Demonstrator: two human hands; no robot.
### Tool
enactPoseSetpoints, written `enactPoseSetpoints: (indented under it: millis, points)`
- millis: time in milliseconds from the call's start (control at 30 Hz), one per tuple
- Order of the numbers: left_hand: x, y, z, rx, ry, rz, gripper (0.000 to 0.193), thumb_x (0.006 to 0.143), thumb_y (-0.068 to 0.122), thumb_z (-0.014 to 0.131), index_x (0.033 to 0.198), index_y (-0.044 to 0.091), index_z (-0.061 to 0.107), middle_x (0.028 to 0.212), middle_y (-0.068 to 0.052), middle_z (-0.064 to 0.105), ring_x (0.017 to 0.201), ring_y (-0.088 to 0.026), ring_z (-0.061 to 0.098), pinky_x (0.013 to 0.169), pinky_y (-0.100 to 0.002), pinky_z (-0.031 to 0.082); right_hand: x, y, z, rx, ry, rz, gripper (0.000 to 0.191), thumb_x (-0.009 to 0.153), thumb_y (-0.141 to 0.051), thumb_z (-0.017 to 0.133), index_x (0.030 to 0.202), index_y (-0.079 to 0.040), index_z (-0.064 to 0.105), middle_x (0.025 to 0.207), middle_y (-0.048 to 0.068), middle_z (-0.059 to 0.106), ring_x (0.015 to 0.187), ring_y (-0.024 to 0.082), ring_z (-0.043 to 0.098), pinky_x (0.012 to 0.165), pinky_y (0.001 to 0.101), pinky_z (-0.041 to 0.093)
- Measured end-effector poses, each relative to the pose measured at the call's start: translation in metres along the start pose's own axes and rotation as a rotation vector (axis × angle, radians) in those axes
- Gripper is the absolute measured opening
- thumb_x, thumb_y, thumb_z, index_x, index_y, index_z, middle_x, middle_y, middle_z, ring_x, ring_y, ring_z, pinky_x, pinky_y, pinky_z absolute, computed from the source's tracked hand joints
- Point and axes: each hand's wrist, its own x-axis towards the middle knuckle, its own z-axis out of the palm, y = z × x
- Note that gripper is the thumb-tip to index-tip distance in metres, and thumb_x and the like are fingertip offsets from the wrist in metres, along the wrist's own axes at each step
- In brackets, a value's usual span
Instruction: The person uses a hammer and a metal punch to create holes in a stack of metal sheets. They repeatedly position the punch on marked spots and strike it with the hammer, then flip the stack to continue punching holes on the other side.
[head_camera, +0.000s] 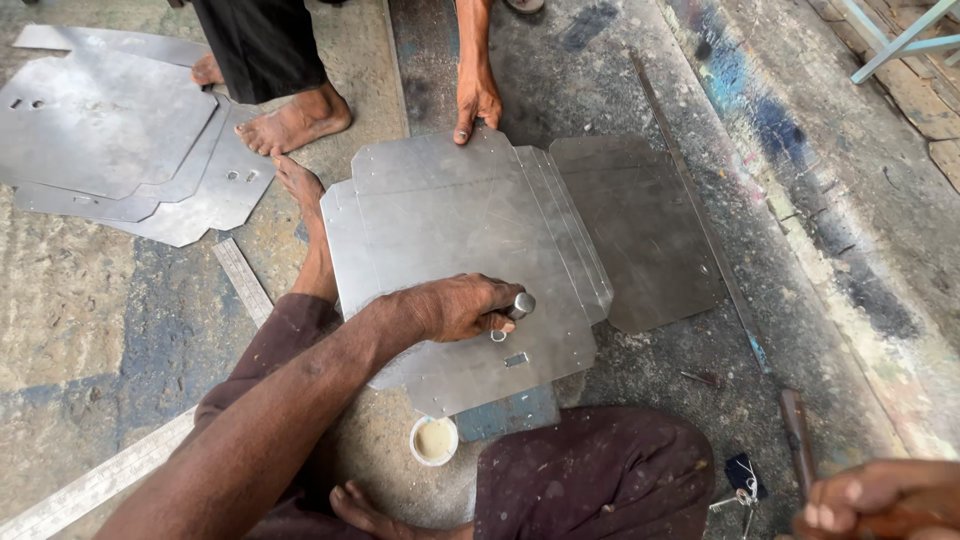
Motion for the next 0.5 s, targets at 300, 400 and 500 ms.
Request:
enactPoseSetpoints:
  millis: [300, 400, 500]
  points:
    - [0.003, -0.001, 0.003, 0.017, 0.034, 0.014, 0.033, 0.099, 0.036, 0.056, 0.122, 0.013, 0.059, 0.114, -0.007, 0.069, 0.114, -0.024, 0.067, 0.103, -0.045, 0.053, 0.002, 0.072, 0.017, 0.129, -0.102, 0.461, 0.078, 0.095, -0.031, 0.068, 0.167, -0.027, 0.038, 0.098, 0.014, 0.068, 0.081, 0.025, 0.066, 0.078, 0.0447, 0.065]
    - [0.003, -0.003, 0.006, -0.003, 0.005, -0.024, 0.033, 0.099, 0.036, 0.055, 0.12, 0.012, 0.06, 0.115, -0.006, 0.069, 0.114, -0.023, 0.068, 0.102, -0.044, 0.054, 0.007, 0.104, -0.003, 1.122, -0.04, 0.011, 0.066, 0.101, -0.01, 0.074, 0.157, -0.006, 0.041, 0.099, 0.022, 0.065, 0.08, 0.031, 0.07, 0.067, 0.0505, 0.061]
    - [0.002, -0.004, 0.008, -0.007, 0.032, -0.002, 0.035, 0.097, 0.037, 0.056, 0.122, 0.012, 0.059, 0.116, -0.007, 0.069, 0.113, -0.024, 0.068, 0.102, -0.044, 0.054, 0.016, 0.11, 0.041, 1.053, 0.043, 0.088, 0.057, 0.1, -0.015, 0.07, 0.147, -0.002, 0.041, 0.107, 0.02, 0.066, 0.086, 0.028, 0.069, 0.073, 0.0476, 0.059]
